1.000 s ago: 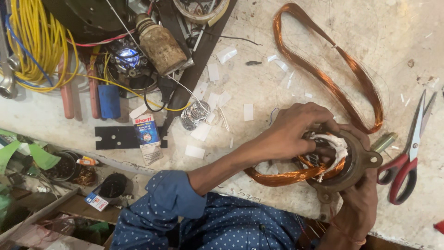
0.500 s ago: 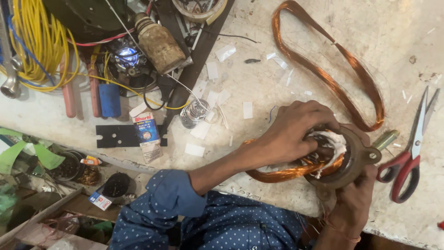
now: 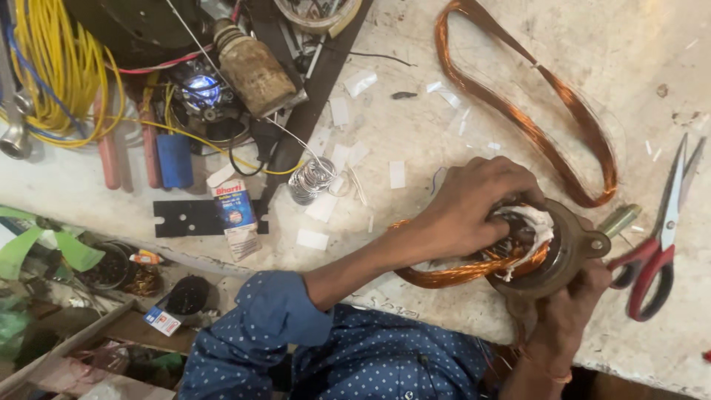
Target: The person winds a flat copper wire around a motor stator core, inserting white insulating material between layers. They use shears to trim the wire and a tool to press the windings into place.
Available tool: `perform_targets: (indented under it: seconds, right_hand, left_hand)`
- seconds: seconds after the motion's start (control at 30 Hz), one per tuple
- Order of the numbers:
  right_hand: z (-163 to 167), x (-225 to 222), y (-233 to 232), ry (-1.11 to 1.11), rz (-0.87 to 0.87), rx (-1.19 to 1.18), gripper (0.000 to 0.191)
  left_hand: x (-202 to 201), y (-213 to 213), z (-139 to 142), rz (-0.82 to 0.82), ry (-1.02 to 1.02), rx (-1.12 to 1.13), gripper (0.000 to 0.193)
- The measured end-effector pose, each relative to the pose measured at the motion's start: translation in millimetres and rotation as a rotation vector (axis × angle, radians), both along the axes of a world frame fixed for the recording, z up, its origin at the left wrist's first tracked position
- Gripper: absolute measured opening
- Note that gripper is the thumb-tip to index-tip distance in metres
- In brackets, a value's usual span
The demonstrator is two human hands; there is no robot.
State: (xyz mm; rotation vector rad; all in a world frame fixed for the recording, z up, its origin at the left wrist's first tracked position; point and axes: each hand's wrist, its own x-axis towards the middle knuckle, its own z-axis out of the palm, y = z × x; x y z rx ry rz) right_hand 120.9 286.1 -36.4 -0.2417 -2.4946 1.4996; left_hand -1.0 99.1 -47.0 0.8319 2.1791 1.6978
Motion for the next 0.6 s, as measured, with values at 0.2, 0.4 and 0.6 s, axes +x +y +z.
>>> perform_targets:
  seconds: [0.2,0.4,0.6]
  right_hand:
    - [-21.8,7.9,18.6,0.134,0.056,0.347,0.042]
    - [-33.0,15.9,24.2,0.135,0.006,0.316,0.038]
    - [-42.8,11.0,27.7,-0.018,-0.231,-0.465,0.052]
  left_hand:
    - [-0.5,3.0,-5.5,-0.023,-0.024,0.044,0.041]
    - [-2.6,-0.8,-12.0,-0.067,-0.015,0.039,0.042]
    - [-4.2,-5.2,-13.3,-0.074,-0.01,0.087,0.044]
